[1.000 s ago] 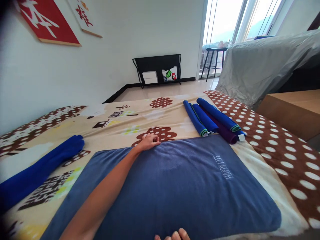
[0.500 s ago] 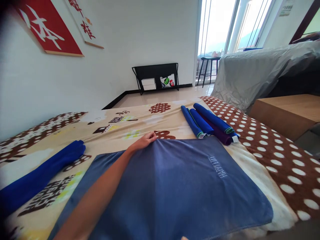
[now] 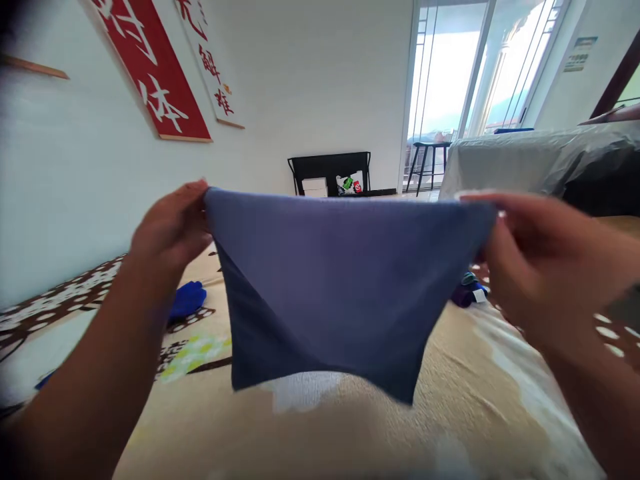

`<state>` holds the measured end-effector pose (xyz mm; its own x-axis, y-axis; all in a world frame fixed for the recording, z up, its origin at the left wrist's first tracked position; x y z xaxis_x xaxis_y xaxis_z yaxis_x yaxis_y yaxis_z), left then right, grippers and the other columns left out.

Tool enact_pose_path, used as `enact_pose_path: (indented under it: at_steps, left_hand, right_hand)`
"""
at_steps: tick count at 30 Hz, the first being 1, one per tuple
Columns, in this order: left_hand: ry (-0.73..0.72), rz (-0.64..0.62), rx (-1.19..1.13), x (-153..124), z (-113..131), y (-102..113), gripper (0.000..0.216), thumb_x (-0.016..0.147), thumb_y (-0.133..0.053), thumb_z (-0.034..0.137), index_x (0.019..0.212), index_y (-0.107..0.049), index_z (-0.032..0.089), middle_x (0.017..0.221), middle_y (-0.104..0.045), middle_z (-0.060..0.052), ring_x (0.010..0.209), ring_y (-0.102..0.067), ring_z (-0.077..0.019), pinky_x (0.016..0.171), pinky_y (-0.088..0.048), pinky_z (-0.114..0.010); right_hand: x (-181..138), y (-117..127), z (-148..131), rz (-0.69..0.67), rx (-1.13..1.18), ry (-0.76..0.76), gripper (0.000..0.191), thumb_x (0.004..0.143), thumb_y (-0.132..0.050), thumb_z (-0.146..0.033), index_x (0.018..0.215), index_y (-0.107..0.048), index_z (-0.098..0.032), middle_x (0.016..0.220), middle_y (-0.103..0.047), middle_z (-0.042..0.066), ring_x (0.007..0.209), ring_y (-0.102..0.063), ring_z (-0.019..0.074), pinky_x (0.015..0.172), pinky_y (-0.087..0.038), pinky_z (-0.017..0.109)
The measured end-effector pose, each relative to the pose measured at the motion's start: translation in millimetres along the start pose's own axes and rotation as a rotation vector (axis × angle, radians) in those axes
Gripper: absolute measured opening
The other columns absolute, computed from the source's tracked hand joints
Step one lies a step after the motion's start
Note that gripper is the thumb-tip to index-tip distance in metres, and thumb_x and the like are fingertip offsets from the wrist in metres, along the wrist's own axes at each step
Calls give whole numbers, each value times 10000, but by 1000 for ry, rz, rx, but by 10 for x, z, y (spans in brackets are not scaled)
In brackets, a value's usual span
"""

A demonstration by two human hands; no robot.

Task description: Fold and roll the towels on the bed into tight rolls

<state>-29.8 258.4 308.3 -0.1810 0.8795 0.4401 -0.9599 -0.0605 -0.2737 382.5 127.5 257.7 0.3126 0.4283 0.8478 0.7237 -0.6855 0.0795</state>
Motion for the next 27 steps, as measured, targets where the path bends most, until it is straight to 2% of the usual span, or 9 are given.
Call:
enact_pose_path:
  at_steps: [3,7,10,13,18,21,24,27]
  left_hand:
    - [-100,17,99,-78,306,62,170,884,-707,206,876,-550,141,733,-492,37,645,-466,-80,695,-399,-241]
    - [-140,15,227,-151,511,214,227,863,-750,226,994,-605,111,796,-552,22,716,-523,-80,762,-437,-269]
    - [-116,11,249,-152,518,330,261,847,-769,212,1042,-625,114,875,-621,5,787,-574,-98,796,-467,-302]
    - [-69,7,209,-93,363,412,228,826,-774,175,995,-634,113,885,-655,-13,803,-605,-124,786,-484,-317]
    - [76,103,158,163,-119,511,159,793,-757,124,903,-642,119,790,-674,-22,733,-609,-129,730,-492,-303]
    - [104,136,156,371,-242,505,144,775,-759,133,863,-646,141,760,-658,-9,693,-604,-119,699,-484,-288]
    - [8,111,145,512,-127,434,171,761,-779,190,865,-645,167,767,-651,10,699,-603,-109,698,-483,-273]
    - [-235,83,190,414,30,400,203,775,-770,239,921,-657,154,858,-687,4,741,-592,-90,701,-463,-247]
  right_hand:
    - [440,-239,-61,-29,-15,-16,372,916,-624,-392,1136,-738,-115,815,-707,10,594,-518,-1,558,-345,216]
    - [767,-479,140,-170,217,-20,536,899,-532,-406,1197,-642,25,776,-716,21,522,-493,-42,547,-292,239]
    - [889,-669,369,-234,279,-105,602,914,-432,-381,1217,-585,117,737,-696,29,497,-481,-58,543,-281,227]
    - [906,-906,545,-307,341,-214,617,917,-422,-349,1195,-557,185,660,-651,0,470,-454,-67,528,-249,199]
    - [819,-1385,780,-538,518,-484,535,928,-481,-298,1195,-539,162,843,-697,26,451,-445,-92,505,-215,138]
    - [909,-1612,858,-534,542,-561,390,915,-574,-239,1149,-588,73,832,-701,1,437,-468,-76,473,-217,104]
    - [1104,-1681,816,-463,543,-563,315,910,-582,-186,1158,-596,7,827,-701,-17,435,-479,-53,459,-250,99]
    - [1170,-1547,702,-442,576,-502,390,960,-419,-181,1272,-525,27,952,-689,-5,513,-516,-76,564,-310,122]
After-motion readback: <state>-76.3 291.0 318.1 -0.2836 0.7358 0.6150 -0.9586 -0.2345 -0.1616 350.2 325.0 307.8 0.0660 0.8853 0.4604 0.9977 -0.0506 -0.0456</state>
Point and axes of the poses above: each hand's wrist, its own x-axis towards the middle knuckle, its own y-axis out of the back of the hand, z = x × y, the point moved 2 cm from there along x, towards the middle knuckle
